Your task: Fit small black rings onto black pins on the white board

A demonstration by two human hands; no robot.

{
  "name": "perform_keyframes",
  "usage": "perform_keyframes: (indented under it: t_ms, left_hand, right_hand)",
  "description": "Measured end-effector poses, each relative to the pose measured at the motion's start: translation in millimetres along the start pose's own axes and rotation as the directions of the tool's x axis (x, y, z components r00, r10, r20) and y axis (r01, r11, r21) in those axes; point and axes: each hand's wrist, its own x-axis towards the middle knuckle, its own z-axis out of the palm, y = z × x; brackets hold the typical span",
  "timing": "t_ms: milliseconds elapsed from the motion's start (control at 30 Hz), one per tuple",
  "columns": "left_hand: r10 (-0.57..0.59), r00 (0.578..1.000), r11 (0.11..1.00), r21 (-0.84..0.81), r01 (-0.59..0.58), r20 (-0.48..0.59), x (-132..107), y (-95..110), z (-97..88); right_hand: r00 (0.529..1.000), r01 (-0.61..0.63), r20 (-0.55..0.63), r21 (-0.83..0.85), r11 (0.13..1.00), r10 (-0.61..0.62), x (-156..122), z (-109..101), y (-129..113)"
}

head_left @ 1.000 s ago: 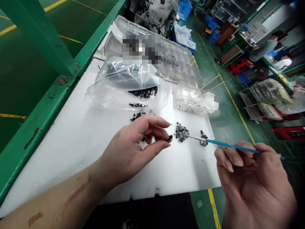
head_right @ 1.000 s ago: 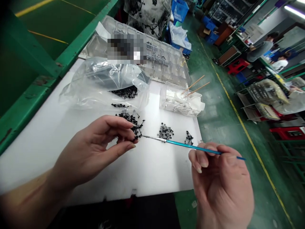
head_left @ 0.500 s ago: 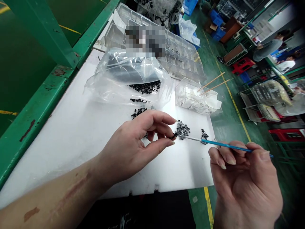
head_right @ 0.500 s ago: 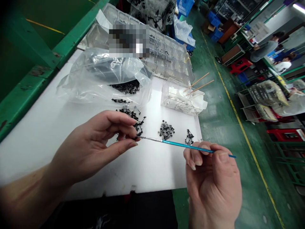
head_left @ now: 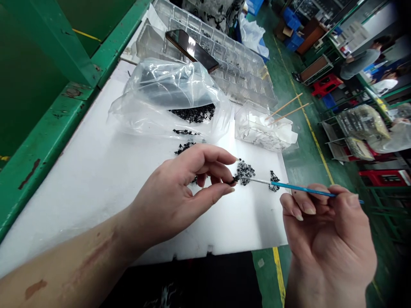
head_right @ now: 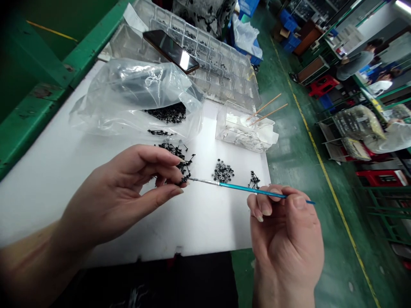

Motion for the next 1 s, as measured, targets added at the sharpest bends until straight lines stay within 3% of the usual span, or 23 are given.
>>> perform_keyframes:
  t_ms: [1000]
  left_hand:
    - [0.015,1.0,0.999,0.049,-0.015,0.008,-1.5,-2.0,0.5]
  right_hand:
    - [1.0,-0.002,0.017,-0.004,1.0,0.002,1.8,1.4,0.6]
